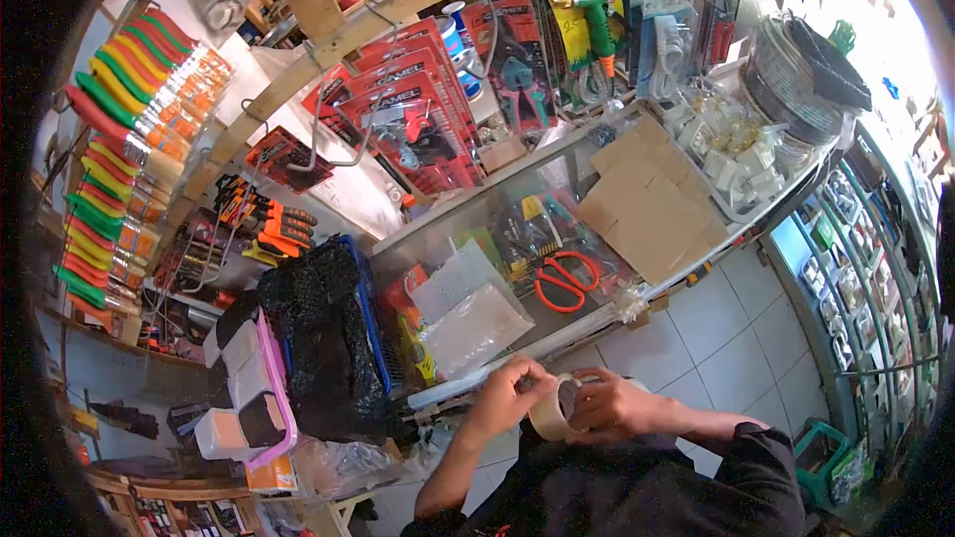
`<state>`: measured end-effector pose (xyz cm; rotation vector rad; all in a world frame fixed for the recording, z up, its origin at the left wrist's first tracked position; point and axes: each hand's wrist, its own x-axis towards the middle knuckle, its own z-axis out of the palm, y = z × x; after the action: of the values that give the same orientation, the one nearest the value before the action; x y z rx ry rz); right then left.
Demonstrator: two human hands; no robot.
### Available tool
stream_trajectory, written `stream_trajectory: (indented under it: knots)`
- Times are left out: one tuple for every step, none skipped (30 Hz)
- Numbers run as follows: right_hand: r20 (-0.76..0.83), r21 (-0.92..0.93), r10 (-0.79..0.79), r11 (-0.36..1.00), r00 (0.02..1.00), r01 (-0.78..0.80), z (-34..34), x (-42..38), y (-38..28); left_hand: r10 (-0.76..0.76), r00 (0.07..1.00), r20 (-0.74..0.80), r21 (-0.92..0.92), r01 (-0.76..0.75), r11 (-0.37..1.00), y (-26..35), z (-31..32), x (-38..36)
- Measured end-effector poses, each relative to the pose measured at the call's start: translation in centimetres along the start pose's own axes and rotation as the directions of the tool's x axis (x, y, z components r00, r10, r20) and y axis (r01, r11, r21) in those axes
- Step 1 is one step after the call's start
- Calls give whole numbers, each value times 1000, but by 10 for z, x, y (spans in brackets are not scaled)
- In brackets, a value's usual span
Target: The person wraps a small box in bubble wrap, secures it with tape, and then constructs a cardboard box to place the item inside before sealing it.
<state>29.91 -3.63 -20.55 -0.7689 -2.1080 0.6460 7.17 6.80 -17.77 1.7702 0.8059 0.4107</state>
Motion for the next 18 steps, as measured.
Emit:
stream_trajectory:
  knots:
    - [-13,41,5,999,1000,-4,2,-4,-3,-5,1000,-14,-66,4,998,-4,8,-6]
    - [2,28,3,1000,1000,-3,6,-7,-6,-58,998,-2,-50,58,997,-6,13,-11]
    - [19,17,-2,1000,1000,1,9,-9,-9,-111,994,7,-35,111,993,-7,18,-16]
    - [38,6,-8,1000,999,8,13,-12,-12,-164,986,12,-19,164,986,-8,22,-22]
    - [153,27,0,1000,988,-4,20,-21,-10,-173,984,36,98,169,981,-13,25,-28]
    - [162,56,16,998,987,-25,24,-23,-13,-187,982,38,73,184,980,-15,28,-32]
    - [173,86,31,995,984,-46,28,-25,-16,-201,979,38,47,199,979,-17,32,-37]
    - [185,114,46,991,982,-67,30,-26,-17,-214,976,39,21,213,977,-19,34,-40]
    - [199,123,48,990,979,-73,32,-28,-14,-196,980,19,15,196,980,-23,35,-44]
    - [194,116,52,990,980,-75,35,-29,-13,-191,982,0,64,190,980,-24,36,-46]
    - [190,111,57,991,980,-79,37,-30,-13,-186,982,-18,111,187,976,-24,39,-48]
    - [186,107,62,991,981,-83,39,-31,-13,-182,983,-36,158,185,970,-25,42,-51]
    - [190,110,84,988,978,-106,41,-31,-14,-157,986,-59,163,165,973,-30,47,-54]
    - [195,115,105,985,975,-129,43,-31,-16,-135,987,-81,168,147,975,-38,52,-57]
    - [201,120,125,981,972,-151,46,-31,-17,-112,988,-105,175,129,976,-41,57,-59]
    - [230,116,157,975,960,-187,48,-32,-18,-121,983,-135,199,146,969,-42,60,-63]
    - [258,111,189,968,947,-224,51,-35,-18,-129,978,-165,222,164,961,-41,64,-66]
    - [286,106,222,959,932,-261,55,-39,-20,-139,971,-192,245,184,952,-40,67,-69]
